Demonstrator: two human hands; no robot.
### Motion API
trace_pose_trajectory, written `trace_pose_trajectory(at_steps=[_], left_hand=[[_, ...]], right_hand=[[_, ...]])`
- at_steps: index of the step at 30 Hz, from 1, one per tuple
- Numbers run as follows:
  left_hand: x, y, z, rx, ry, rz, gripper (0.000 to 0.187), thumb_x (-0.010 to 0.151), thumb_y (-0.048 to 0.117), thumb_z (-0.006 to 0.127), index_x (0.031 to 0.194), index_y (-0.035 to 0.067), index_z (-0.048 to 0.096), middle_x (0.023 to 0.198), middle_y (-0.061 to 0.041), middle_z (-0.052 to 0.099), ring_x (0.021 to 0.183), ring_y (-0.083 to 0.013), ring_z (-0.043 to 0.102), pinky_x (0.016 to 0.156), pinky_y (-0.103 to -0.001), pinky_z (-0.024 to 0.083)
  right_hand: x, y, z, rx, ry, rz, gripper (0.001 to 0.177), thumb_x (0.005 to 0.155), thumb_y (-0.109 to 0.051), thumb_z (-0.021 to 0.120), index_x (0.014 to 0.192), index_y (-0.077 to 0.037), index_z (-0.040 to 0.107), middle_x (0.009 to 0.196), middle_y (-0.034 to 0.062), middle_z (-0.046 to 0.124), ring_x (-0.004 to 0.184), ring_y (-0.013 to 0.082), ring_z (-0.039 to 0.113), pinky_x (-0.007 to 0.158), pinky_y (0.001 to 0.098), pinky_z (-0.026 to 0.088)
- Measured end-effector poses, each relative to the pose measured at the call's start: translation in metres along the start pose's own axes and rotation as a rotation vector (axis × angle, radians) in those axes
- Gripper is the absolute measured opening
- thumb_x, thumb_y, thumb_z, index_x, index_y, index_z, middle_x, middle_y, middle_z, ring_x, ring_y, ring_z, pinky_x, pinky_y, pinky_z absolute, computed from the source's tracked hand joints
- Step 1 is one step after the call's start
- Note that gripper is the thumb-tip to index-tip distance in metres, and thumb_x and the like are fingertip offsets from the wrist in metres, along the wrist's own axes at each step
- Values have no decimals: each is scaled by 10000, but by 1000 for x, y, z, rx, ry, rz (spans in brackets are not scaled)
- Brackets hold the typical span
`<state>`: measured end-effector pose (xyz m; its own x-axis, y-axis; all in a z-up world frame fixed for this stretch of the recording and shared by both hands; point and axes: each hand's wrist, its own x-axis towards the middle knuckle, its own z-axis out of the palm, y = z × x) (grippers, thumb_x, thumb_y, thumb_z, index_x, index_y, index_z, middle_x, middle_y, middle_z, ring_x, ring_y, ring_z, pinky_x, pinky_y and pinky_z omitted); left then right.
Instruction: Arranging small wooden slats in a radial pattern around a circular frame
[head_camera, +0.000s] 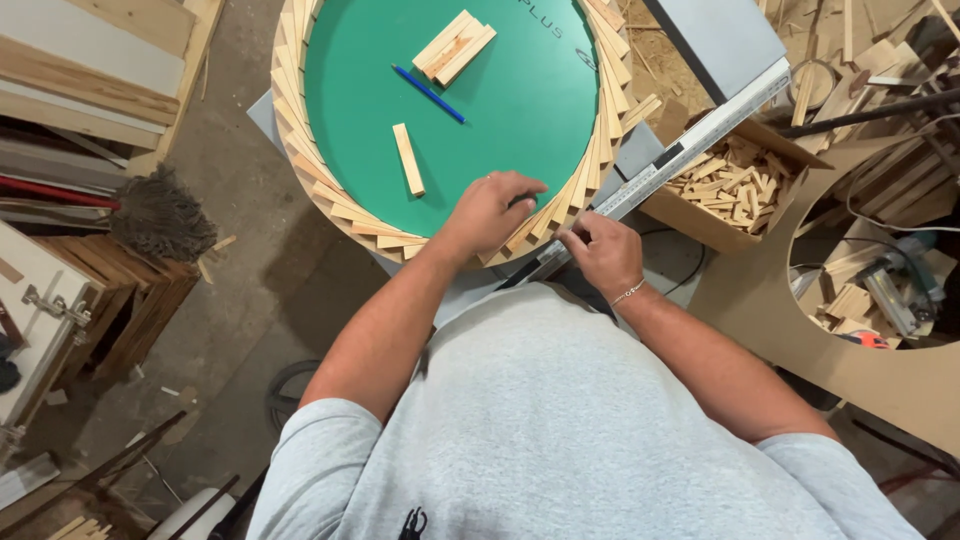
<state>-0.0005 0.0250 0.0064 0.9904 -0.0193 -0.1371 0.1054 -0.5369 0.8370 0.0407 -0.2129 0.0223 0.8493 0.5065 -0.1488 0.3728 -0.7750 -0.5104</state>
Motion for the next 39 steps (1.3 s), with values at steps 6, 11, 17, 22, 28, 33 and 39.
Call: trace_pose_trajectory(at_steps=[6, 11, 17, 22, 28, 33, 39], left_hand=[[6, 1, -5, -86, -32, -83, 289, 962, 275, 644, 1239, 297, 726, 1114, 8, 748, 1179, -288, 660, 1020, -461, 508], [5, 11, -16, -104, -86, -119, 293, 968, 297, 631, 1245, 290, 726, 1141, -3, 750, 1203, -285, 649, 1045, -462, 507], [10, 2, -15, -152, -147, -109, 320, 972, 299, 625, 1272, 245, 720, 1200, -56, 743, 1218, -321, 642, 1049, -476, 510], [12, 3, -20, -164, -191, -111, 331, 974, 296, 626, 1282, 220, 721, 1222, -66, 742, 1228, -313, 649, 1052, -466, 513], [8, 13, -28, -189, -195, -121, 335, 974, 278, 634, 1286, 197, 724, 1193, -84, 754, 1211, -323, 660, 1050, -469, 518], [7, 16, -31, -226, -203, -155, 326, 975, 270, 641, 1283, 206, 726, 1179, -77, 761, 1194, -296, 679, 1039, -453, 529], [5, 28, -40, -268, -216, -173, 345, 986, 250, 618, 1302, 148, 714, 1203, -130, 753, 1199, -338, 675, 1047, -479, 518]], right_hand=[[1, 9, 10, -17, 15, 19, 353, 923, -567, 744, 846, -230, 673, 736, 43, 691, 794, 287, 713, 703, 397, 554], [2, 5, 6, -25, 16, 23, 368, 927, -580, 711, 845, -223, 670, 747, 48, 701, 802, 294, 715, 704, 408, 554], [2, 4, 6, -68, 25, 31, 383, 922, -609, 669, 834, -236, 659, 736, 34, 705, 793, 288, 722, 703, 418, 557], [1, 7, 11, -53, 38, 57, 403, 932, -624, 642, 845, -231, 663, 756, 52, 716, 805, 310, 723, 704, 437, 559], [-2, 1, 6, -48, 31, 107, 451, 925, -672, 615, 828, -233, 651, 731, 36, 710, 803, 299, 723, 717, 428, 558], [-4, 3, 9, -71, -17, 151, 484, 923, -715, 563, 857, -243, 649, 788, 41, 726, 868, 284, 730, 757, 422, 565], [-4, 3, 11, -113, -3, 150, 496, 916, -734, 560, 848, -250, 647, 761, 23, 719, 844, 265, 733, 740, 405, 573]])
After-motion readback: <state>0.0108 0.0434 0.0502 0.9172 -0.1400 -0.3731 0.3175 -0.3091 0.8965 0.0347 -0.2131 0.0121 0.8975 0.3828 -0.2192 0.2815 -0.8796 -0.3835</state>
